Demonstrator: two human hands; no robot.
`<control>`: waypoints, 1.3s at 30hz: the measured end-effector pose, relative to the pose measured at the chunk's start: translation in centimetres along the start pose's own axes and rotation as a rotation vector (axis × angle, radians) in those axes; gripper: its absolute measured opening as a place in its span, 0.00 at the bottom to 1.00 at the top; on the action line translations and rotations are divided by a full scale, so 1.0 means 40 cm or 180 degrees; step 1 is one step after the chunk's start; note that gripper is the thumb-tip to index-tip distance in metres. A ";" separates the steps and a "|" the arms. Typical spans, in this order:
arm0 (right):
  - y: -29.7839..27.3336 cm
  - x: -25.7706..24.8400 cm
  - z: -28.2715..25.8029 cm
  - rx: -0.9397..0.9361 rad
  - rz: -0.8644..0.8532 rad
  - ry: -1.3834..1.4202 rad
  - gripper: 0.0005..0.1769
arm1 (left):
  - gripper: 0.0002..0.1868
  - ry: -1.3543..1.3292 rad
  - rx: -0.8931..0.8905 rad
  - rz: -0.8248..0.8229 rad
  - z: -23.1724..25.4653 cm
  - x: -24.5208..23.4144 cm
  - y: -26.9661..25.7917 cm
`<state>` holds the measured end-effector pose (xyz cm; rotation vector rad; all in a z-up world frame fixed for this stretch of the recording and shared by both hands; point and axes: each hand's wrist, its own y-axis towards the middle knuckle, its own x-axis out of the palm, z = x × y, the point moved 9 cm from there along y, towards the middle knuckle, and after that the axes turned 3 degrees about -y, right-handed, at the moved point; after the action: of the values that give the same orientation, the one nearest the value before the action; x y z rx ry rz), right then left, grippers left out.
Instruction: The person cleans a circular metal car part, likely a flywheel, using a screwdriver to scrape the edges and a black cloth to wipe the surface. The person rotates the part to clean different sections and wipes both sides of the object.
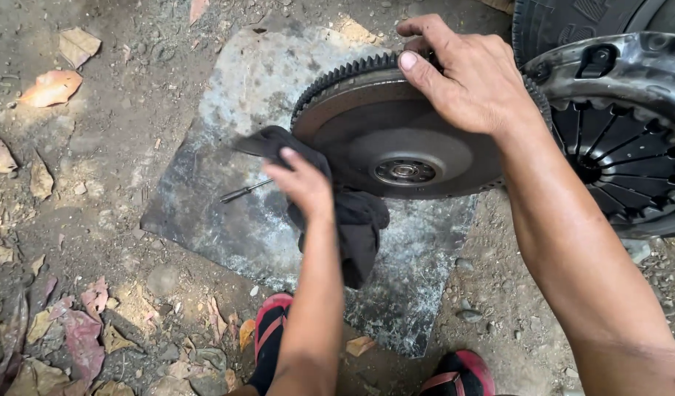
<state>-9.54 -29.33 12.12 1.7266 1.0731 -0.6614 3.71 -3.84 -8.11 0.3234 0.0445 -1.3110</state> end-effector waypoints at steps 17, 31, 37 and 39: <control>0.011 0.004 0.017 -0.0177 0.0274 -0.0419 0.24 | 0.17 0.0215 -0.2361 -0.2404 -0.425 0.382 -0.687; -0.003 0.006 0.050 -0.0259 0.0505 -0.0461 0.20 | 0.16 -0.0010 -0.0959 0.0051 -0.426 0.117 -0.121; -0.002 0.016 0.057 -0.0316 0.0566 -0.0638 0.21 | 0.12 0.1736 -0.0273 -0.1399 -0.458 0.237 -0.386; -0.013 0.012 0.067 -0.0216 0.0503 -0.0665 0.21 | 0.16 0.1800 0.0360 -0.3532 -0.375 0.304 -0.469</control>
<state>-9.67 -31.53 10.46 1.6253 0.7971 -0.6805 -8.72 -15.50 -28.95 0.8280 0.7122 -2.2747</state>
